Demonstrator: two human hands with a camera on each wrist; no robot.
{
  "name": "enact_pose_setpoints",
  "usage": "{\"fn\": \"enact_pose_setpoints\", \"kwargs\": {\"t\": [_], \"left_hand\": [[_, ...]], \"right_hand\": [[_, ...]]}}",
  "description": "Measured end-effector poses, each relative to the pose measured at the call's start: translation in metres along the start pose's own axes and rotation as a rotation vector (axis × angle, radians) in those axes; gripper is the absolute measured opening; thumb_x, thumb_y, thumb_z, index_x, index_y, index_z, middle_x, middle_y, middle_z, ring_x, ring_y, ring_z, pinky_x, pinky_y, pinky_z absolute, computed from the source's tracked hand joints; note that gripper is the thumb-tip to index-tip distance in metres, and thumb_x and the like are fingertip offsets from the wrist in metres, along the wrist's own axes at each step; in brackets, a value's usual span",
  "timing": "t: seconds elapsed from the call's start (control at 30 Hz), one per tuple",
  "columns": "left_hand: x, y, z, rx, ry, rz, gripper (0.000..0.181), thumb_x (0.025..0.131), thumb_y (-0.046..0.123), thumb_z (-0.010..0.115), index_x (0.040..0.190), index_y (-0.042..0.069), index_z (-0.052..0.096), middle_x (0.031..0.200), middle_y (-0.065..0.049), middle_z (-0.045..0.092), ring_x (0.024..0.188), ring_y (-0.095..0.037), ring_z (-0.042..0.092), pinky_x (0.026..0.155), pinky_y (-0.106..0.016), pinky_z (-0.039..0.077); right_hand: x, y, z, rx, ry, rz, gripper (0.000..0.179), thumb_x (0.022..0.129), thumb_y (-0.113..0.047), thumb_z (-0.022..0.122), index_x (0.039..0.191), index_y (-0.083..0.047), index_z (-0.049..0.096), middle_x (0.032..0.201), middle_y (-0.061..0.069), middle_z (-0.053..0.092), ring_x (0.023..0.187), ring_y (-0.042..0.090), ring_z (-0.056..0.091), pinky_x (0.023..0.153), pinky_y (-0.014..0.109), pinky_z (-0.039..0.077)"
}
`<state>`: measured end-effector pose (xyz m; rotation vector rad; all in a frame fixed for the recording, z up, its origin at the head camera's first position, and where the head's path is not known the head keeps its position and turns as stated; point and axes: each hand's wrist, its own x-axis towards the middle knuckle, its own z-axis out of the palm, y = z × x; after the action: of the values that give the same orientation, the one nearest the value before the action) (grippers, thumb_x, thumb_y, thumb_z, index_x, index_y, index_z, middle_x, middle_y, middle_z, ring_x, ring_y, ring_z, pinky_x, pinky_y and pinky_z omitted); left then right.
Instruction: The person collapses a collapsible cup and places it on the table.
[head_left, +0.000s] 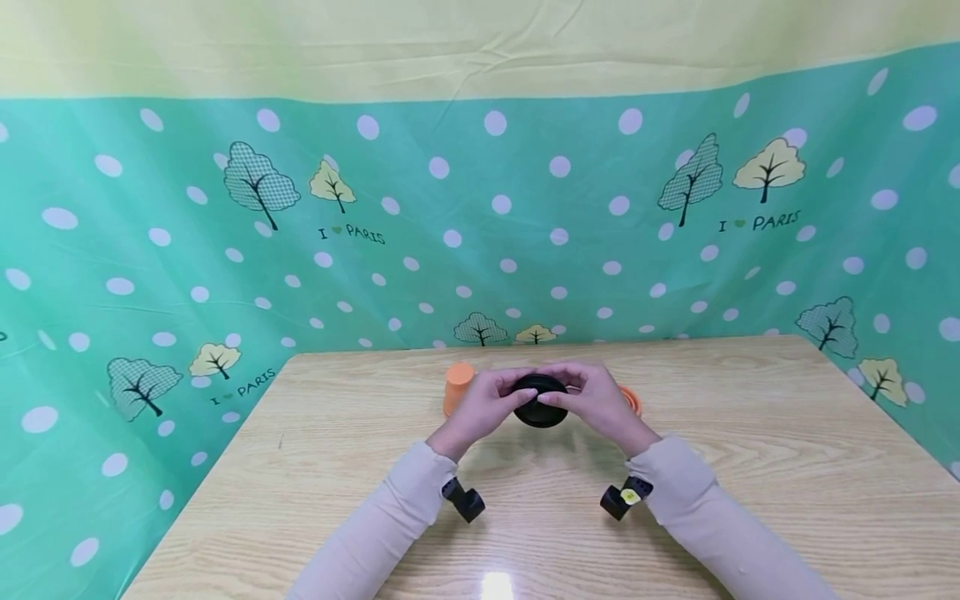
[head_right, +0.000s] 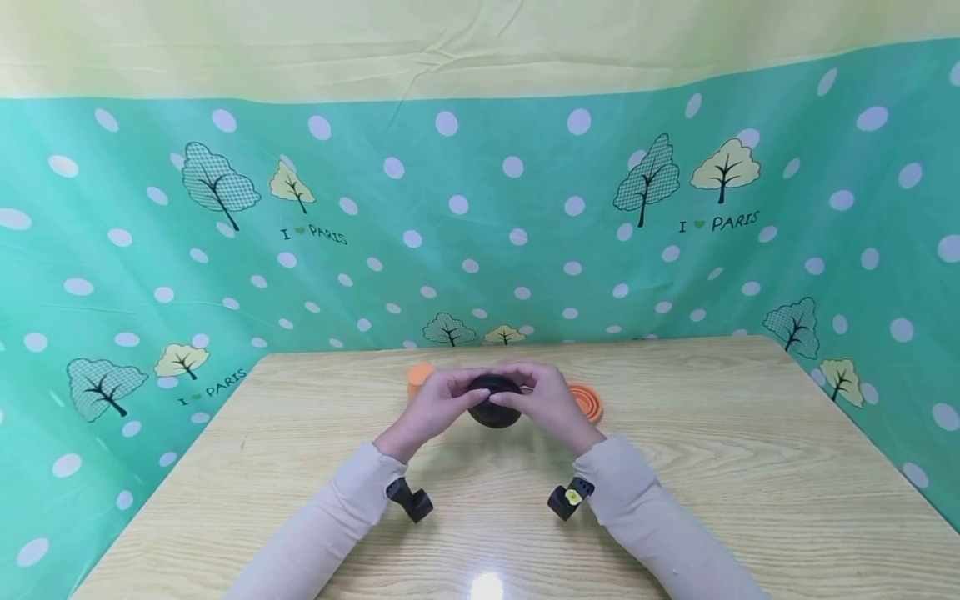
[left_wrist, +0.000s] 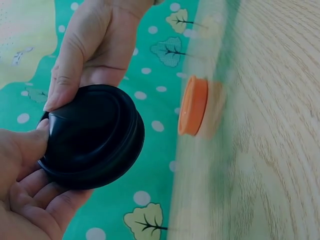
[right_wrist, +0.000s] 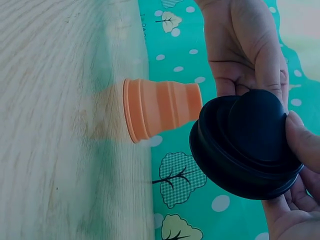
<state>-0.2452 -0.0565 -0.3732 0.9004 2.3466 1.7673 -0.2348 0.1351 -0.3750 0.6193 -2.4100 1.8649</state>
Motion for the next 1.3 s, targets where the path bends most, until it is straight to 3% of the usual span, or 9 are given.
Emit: {"fn": "enact_pose_setpoints", "kwargs": {"t": [0.13,0.3,0.5,0.67,0.8,1.17,1.3], "left_hand": [[0.0,0.0,-0.001,-0.015,0.012,-0.027,0.035,0.092,0.008,0.061,0.125,-0.002,0.058,0.12,-0.018,0.062,0.107,-0.024,0.061,0.086,-0.026,0.052],[0.0,0.0,-0.003,-0.096,0.042,-0.074,0.04,0.092,0.015,0.063,0.129,0.001,0.056,0.125,-0.014,0.06,0.112,-0.021,0.059,0.091,-0.029,0.049],[0.001,0.0,-0.003,-0.204,0.108,-0.119,0.045,0.093,0.023,0.062,0.132,0.003,0.054,0.124,-0.014,0.061,0.113,-0.022,0.059,0.096,-0.032,0.047],[0.0,0.003,0.001,-0.273,0.126,-0.098,0.041,0.092,0.017,0.062,0.129,0.0,0.055,0.121,-0.019,0.061,0.109,-0.023,0.061,0.094,-0.031,0.048],[0.001,0.005,0.002,-0.301,0.16,-0.064,0.037,0.092,0.012,0.063,0.125,-0.003,0.057,0.119,-0.021,0.062,0.106,-0.023,0.063,0.092,-0.03,0.049],[0.001,0.01,0.003,-0.288,0.242,-0.06,0.031,0.089,0.008,0.065,0.116,-0.006,0.062,0.108,-0.022,0.067,0.094,-0.018,0.067,0.084,-0.028,0.053],[0.001,0.008,0.003,-0.307,0.229,-0.068,0.031,0.09,0.008,0.064,0.117,-0.005,0.062,0.109,-0.021,0.067,0.095,-0.018,0.067,0.084,-0.028,0.053]], "right_hand": [[-0.001,-0.001,0.0,0.001,0.01,0.007,0.035,0.083,-0.012,0.073,0.114,0.002,0.064,0.115,0.019,0.064,0.105,0.028,0.062,0.083,0.027,0.053],[-0.001,0.0,0.0,0.042,0.038,-0.013,0.034,0.083,-0.009,0.072,0.113,0.004,0.062,0.112,0.018,0.064,0.1,0.017,0.063,0.078,0.024,0.054],[0.0,-0.001,-0.002,0.234,0.114,-0.029,0.037,0.083,-0.002,0.07,0.115,0.011,0.057,0.1,0.007,0.066,0.092,0.01,0.063,0.079,0.022,0.053],[0.001,-0.002,-0.004,0.324,0.148,-0.044,0.038,0.084,0.001,0.068,0.117,0.013,0.053,0.094,0.0,0.064,0.089,0.01,0.062,0.079,0.021,0.053],[0.001,-0.002,-0.003,0.336,0.149,-0.063,0.038,0.084,0.002,0.067,0.117,0.014,0.052,0.093,-0.001,0.065,0.088,0.01,0.062,0.078,0.021,0.053],[0.0,-0.002,0.0,0.31,0.16,-0.069,0.036,0.084,0.001,0.068,0.115,0.013,0.054,0.091,-0.003,0.065,0.087,0.01,0.063,0.077,0.021,0.054],[0.0,-0.002,-0.001,0.287,0.177,-0.083,0.036,0.084,0.001,0.068,0.114,0.013,0.055,0.091,-0.003,0.065,0.087,0.009,0.061,0.076,0.019,0.053]]}}
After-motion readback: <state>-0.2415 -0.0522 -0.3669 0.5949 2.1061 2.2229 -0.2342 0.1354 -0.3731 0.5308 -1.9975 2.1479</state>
